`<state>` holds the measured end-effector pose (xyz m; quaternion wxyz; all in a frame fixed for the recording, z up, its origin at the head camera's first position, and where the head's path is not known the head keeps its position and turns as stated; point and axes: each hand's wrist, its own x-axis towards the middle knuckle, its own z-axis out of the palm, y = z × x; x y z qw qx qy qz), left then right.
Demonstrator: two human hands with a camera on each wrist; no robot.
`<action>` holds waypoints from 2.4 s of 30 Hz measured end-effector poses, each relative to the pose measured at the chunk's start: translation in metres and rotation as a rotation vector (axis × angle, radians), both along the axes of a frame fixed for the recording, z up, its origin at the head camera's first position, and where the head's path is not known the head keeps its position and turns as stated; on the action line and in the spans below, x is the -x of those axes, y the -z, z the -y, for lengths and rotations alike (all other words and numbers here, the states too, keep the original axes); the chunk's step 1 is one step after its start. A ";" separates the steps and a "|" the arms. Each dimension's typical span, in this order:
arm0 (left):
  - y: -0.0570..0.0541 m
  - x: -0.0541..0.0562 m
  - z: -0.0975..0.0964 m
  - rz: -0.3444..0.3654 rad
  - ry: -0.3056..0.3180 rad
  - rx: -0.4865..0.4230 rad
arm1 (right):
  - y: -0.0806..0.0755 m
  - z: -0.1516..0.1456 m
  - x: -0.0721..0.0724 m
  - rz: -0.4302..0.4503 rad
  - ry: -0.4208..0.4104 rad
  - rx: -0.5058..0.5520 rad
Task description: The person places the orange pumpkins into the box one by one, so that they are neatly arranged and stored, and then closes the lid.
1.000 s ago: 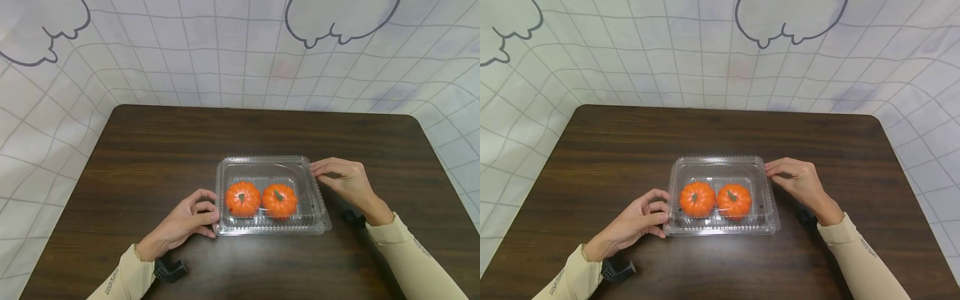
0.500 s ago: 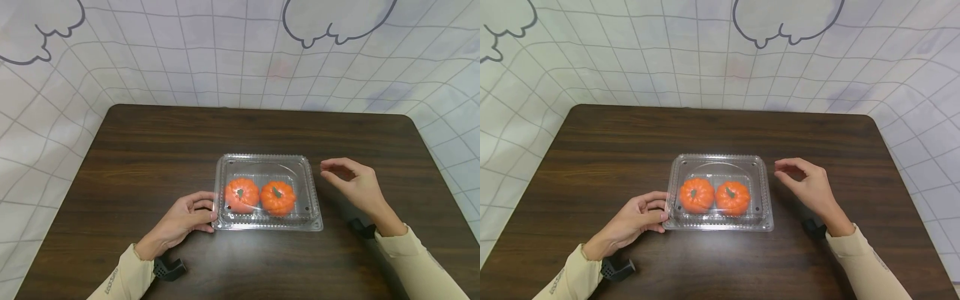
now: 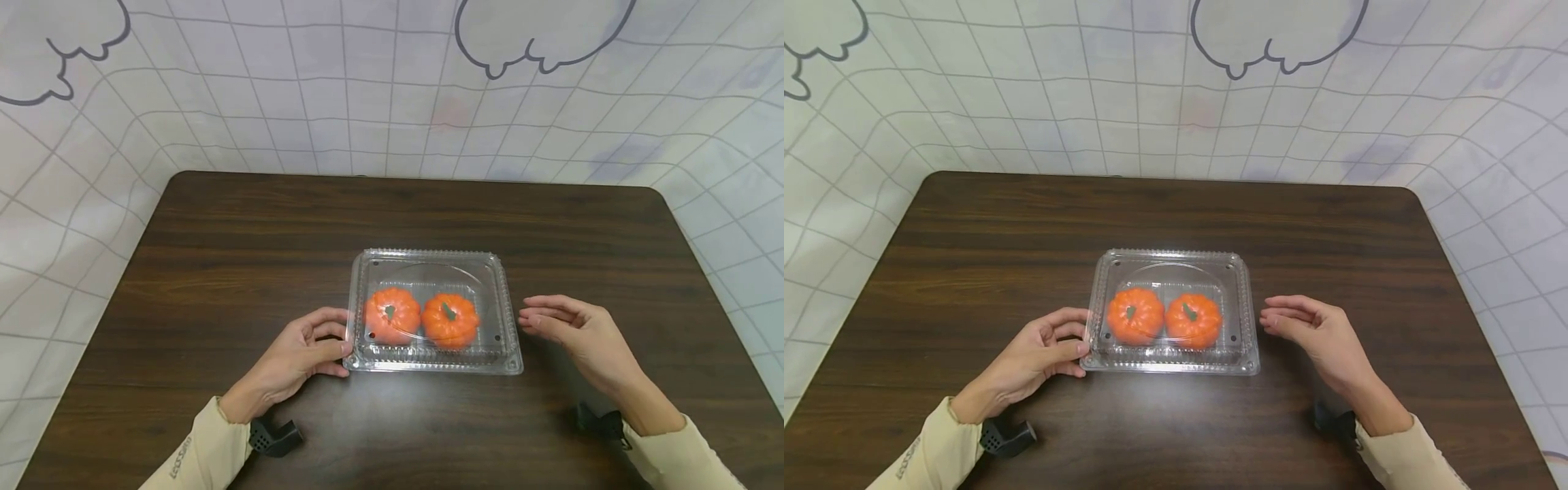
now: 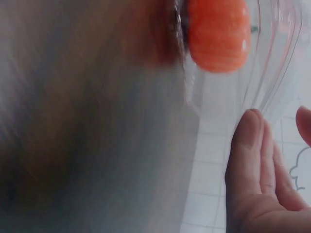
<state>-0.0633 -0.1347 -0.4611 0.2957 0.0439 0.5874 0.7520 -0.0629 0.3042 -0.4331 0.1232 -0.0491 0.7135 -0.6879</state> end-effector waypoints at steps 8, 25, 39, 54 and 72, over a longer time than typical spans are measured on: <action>0.001 0.001 0.001 -0.017 0.013 -0.006 | 0.012 0.005 -0.018 0.156 -0.120 -0.084; 0.001 -0.002 0.000 0.015 0.004 0.036 | 0.024 0.013 -0.031 0.113 -0.257 0.181; -0.003 -0.003 0.000 0.003 0.035 0.066 | 0.024 0.018 -0.031 0.112 -0.227 0.191; -0.004 -0.003 -0.004 -0.052 -0.018 0.137 | 0.020 0.025 -0.029 0.159 -0.184 0.148; -0.007 -0.003 -0.009 0.058 -0.027 0.108 | 0.017 0.030 -0.028 0.209 -0.145 0.158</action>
